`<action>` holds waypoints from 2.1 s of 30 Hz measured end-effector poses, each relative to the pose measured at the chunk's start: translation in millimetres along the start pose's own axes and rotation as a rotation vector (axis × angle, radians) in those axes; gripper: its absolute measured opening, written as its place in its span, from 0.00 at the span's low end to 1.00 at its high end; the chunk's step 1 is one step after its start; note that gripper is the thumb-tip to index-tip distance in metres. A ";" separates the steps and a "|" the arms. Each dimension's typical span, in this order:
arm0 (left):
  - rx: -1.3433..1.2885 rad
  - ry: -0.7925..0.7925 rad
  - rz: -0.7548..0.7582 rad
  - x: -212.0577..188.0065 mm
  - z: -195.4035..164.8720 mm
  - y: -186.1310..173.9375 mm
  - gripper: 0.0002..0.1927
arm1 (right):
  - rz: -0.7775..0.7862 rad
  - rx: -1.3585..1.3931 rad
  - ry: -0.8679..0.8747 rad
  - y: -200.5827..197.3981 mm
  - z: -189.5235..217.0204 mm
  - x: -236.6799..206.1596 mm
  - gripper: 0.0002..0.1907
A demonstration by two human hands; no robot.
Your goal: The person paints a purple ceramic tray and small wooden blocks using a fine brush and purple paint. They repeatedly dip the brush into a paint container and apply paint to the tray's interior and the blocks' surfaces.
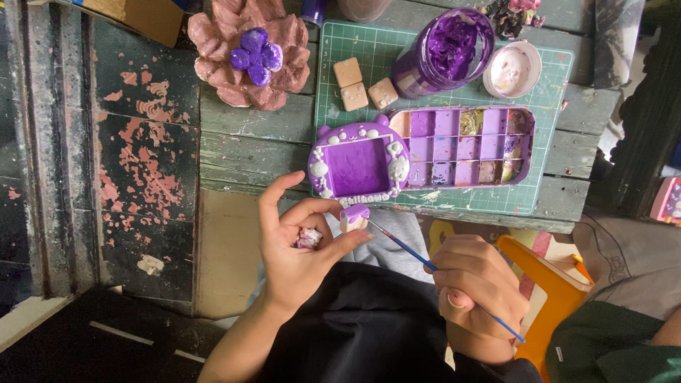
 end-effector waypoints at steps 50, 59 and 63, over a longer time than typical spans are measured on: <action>-0.098 -0.220 0.068 -2.7 21.2 -12.8 0.33 | -0.107 -0.197 0.066 -15.0 -111.9 44.1 0.09; -0.140 -0.308 0.098 -4.5 23.9 -5.3 0.35 | -0.045 -0.216 0.219 -17.8 -125.0 49.5 0.08; -0.126 -0.289 0.110 -1.5 20.3 1.2 0.36 | -0.059 -0.266 0.189 -27.3 -120.2 63.4 0.07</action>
Point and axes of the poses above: each hand's wrist, its own x-axis towards the middle knuckle, its own y-axis out of the palm, z = x × y, the point moved 7 cm from there along x, towards the middle knuckle, and after that the axes turned 1 degree about y, right-handed, at the moved point
